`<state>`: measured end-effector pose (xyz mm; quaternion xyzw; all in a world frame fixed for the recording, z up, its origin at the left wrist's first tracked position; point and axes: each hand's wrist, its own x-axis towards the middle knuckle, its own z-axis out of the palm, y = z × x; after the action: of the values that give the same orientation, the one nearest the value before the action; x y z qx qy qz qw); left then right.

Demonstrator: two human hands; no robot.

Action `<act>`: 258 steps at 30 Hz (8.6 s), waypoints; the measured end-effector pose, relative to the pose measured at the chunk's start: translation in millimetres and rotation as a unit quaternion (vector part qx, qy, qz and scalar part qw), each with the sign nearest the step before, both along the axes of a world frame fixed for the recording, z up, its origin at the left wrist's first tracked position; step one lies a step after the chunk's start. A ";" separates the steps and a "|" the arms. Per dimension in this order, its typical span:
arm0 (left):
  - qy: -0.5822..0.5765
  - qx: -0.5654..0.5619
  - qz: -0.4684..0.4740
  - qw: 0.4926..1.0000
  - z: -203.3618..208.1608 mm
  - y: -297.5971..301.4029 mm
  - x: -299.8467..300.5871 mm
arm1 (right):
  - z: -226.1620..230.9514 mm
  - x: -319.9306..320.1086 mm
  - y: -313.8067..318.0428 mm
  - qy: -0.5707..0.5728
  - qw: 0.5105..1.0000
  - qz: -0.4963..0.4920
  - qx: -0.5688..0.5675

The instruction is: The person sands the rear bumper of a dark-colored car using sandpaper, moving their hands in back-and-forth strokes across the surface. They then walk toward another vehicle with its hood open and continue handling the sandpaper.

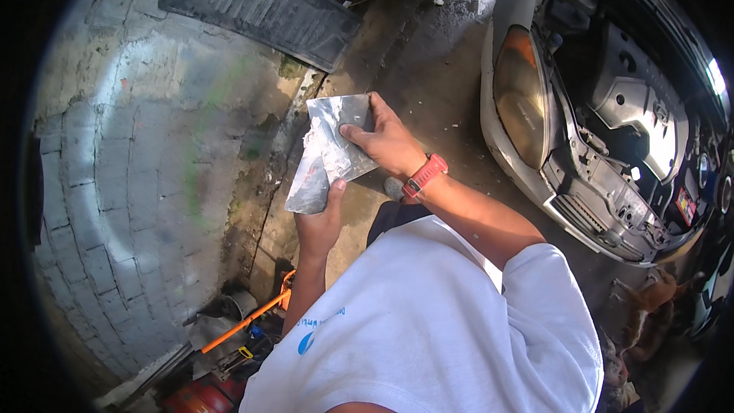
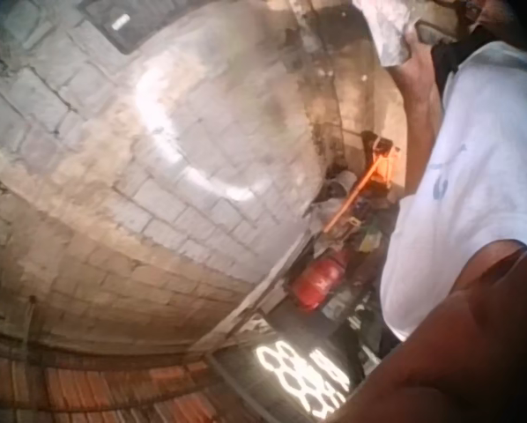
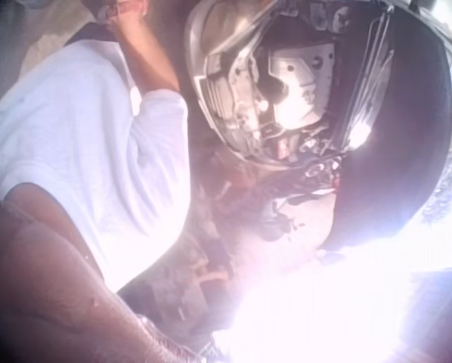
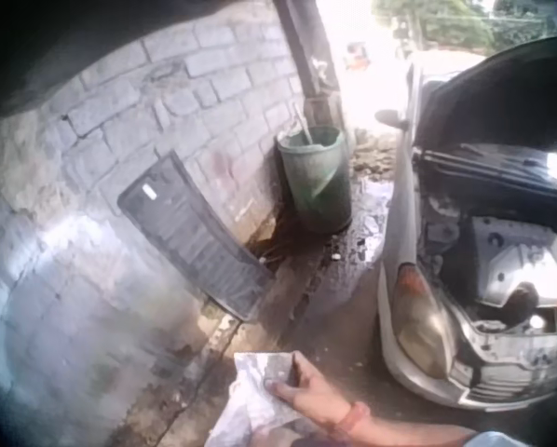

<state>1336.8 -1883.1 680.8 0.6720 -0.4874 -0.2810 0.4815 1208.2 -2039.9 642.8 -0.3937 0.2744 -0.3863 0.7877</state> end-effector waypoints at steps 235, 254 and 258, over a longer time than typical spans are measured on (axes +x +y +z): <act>0.471 0.217 -0.382 0.765 -86.2 -632.9 665.7 | -19.1 578.1 -382.7 -0.069 0.942 -0.323 0.062; 0.061 0.205 -0.417 0.883 -63.4 -626.7 661.2 | -29.7 528.6 -399.6 0.418 0.722 -0.549 -0.048; 0.312 0.277 -0.295 0.860 -59.2 -643.5 676.5 | -38.0 502.0 -401.8 0.055 0.887 -0.458 -0.006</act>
<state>2013.3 -2526.6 621.6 0.4796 -0.3895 -0.7280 0.2972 1710.2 -2441.7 604.9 -0.2495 0.4643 -0.6841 0.5041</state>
